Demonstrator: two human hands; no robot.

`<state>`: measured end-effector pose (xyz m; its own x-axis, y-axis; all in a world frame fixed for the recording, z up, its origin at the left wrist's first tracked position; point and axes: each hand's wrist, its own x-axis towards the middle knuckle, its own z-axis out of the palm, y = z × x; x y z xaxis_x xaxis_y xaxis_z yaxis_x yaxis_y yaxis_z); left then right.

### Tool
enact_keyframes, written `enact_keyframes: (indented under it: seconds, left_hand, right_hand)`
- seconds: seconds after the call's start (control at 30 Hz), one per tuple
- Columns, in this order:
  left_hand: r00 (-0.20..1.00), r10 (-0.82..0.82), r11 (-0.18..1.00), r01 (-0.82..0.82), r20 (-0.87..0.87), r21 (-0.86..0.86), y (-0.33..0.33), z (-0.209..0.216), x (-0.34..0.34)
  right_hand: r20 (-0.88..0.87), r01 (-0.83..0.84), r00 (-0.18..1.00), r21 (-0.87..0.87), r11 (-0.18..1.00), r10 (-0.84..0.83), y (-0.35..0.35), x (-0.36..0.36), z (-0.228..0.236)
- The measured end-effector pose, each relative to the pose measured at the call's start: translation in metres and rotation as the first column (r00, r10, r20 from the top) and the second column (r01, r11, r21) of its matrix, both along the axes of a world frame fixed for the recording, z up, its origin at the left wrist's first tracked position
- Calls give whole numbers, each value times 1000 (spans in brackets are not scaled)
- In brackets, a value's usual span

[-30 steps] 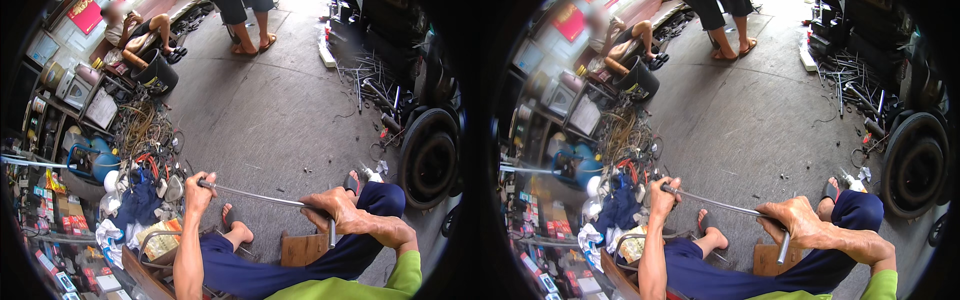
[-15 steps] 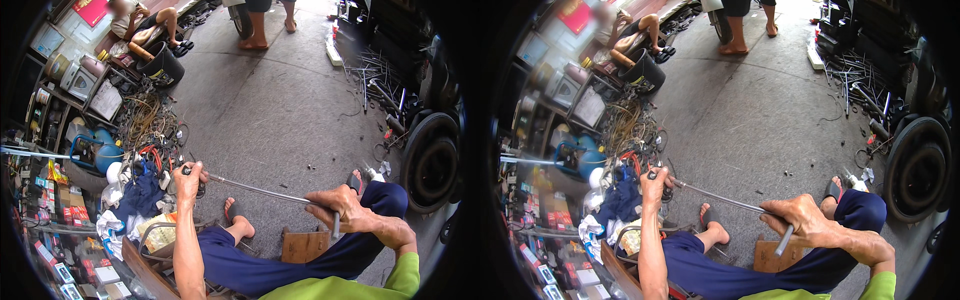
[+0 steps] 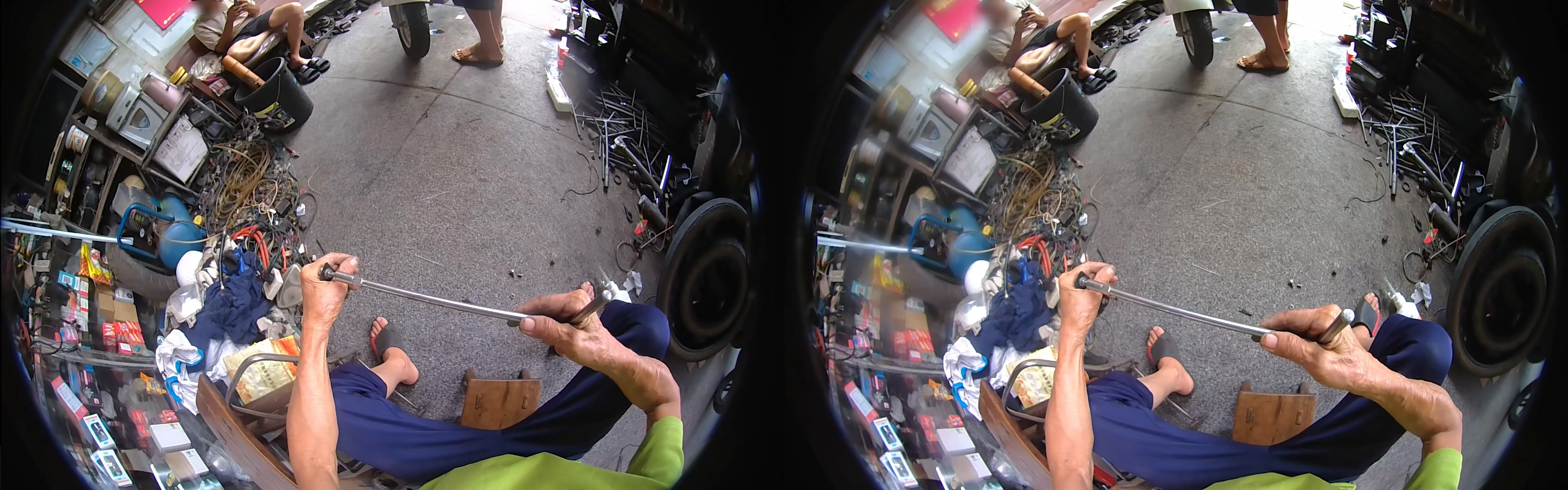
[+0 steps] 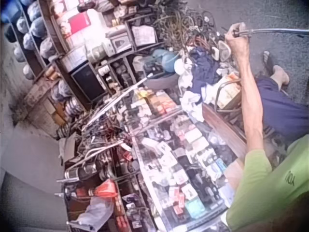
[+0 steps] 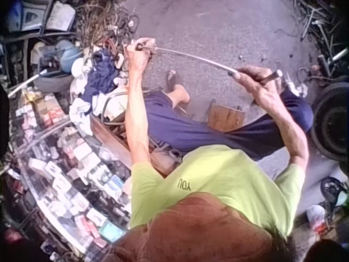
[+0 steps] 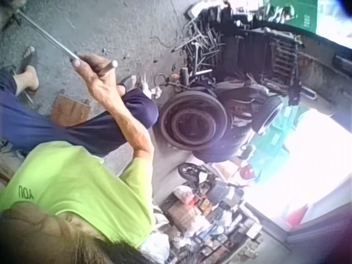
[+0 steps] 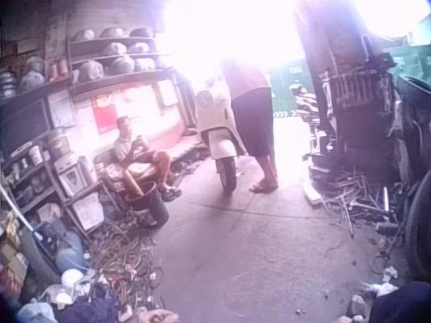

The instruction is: The person sits on the floor and repeatedly joins two metal rods together, then separates them. They handle the rods with both hands, aligning the ends and twisting them to connect or disconnect the pieces.

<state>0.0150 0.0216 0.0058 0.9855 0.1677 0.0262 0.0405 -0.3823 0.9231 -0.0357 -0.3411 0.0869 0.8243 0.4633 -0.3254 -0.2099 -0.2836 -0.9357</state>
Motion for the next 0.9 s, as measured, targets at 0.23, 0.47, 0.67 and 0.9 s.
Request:
enact_keyframes:
  seconds: [0.23, 0.47, 0.67, 0.9]
  left_hand:
    - [995, -17, 1000, 14, 100, 27, -7, 5, 1]
    - [986, 37, 999, -40, 163, 19, -10, 3, 3]
    - [988, 34, 999, -37, 149, 14, -17, 6, 4]
    - [972, 18, 999, -29, 232, 44, -19, 8, 3]
  right_hand:
    - [-1, -13, 1000, -24, 1000, 13, 0, 0, 1]
    - [-221, 61, 974, 33, 998, -52, -5, 1, -4]
    - [-229, 75, 972, 87, 993, -53, -3, 0, -7]
    - [-660, 338, 751, 412, 846, 22, -6, 6, -31]
